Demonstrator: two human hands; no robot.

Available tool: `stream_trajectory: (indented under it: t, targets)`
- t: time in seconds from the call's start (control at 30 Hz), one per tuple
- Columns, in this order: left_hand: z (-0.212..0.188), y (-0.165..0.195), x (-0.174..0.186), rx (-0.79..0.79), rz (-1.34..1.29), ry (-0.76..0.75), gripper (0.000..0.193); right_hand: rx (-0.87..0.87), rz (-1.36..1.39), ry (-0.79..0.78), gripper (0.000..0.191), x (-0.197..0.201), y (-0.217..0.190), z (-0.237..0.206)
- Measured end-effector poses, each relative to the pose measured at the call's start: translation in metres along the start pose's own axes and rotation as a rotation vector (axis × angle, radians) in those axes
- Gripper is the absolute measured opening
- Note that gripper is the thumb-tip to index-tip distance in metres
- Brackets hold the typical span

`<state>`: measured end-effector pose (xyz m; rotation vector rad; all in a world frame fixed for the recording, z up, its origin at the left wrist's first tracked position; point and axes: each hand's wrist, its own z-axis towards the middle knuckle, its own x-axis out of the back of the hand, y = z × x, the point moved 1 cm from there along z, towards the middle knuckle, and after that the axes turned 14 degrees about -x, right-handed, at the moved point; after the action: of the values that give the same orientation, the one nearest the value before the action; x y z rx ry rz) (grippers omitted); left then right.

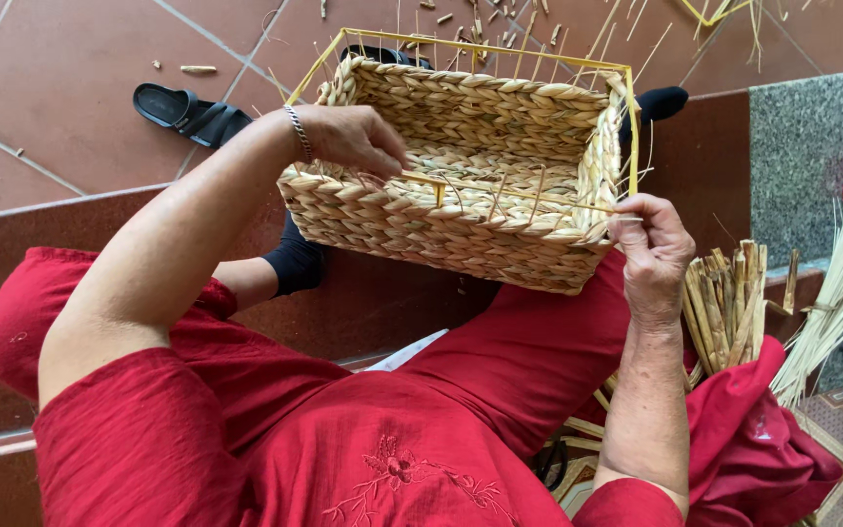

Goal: The person sits on the floor weaving a water hyacinth basket, tucking and pressing woven strands along the rim against a bamboo frame, rotating the basket to work different sides, and using scissors to trim protruding strand ends.

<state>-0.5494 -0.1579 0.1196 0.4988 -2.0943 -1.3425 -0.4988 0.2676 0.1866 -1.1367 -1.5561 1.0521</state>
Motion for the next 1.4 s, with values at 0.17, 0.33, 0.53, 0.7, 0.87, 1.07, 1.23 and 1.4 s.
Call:
stream_trajectory:
  t: [0.17, 0.33, 0.53, 0.7, 0.87, 1.07, 1.23, 1.4]
  targets:
    - [0.001, 0.004, 0.001, -0.084, -0.019, 0.077, 0.029, 0.012, 0.001, 0.019, 0.007, 0.0, -0.003, 0.01]
    - [0.003, 0.022, -0.001, -0.013, 0.057, 0.076, 0.025, 0.014, 0.048, 0.016, 0.008, 0.003, -0.005, 0.017]
    - [0.017, 0.044, -0.02, -0.082, -0.095, -0.104, 0.029, 0.123, -0.028, 0.099, 0.006, 0.03, -0.015, 0.024]
    - [0.022, 0.059, -0.038, -0.052, -0.317, -0.223, 0.03, 0.068, 0.163, 0.048, 0.007, 0.042, -0.004, 0.035]
    - [0.043, 0.068, -0.05, -0.069, -0.348, -0.222, 0.028, 0.037, 0.233, 0.045, 0.012, 0.057, 0.017, 0.038]
    - [0.079, 0.071, -0.061, 0.017, -0.457, -0.217, 0.025, 0.008, 0.287, 0.051, 0.014, 0.077, 0.035, 0.043]
    - [0.094, 0.084, -0.058, -0.009, -0.208, -0.105, 0.014, 0.002, 0.29, 0.049, 0.013, 0.086, 0.04, 0.051]
    - [0.092, 0.104, -0.063, -0.325, 0.486, 0.11, 0.011, 0.022, 0.274, 0.052, 0.01, 0.093, 0.041, 0.064]
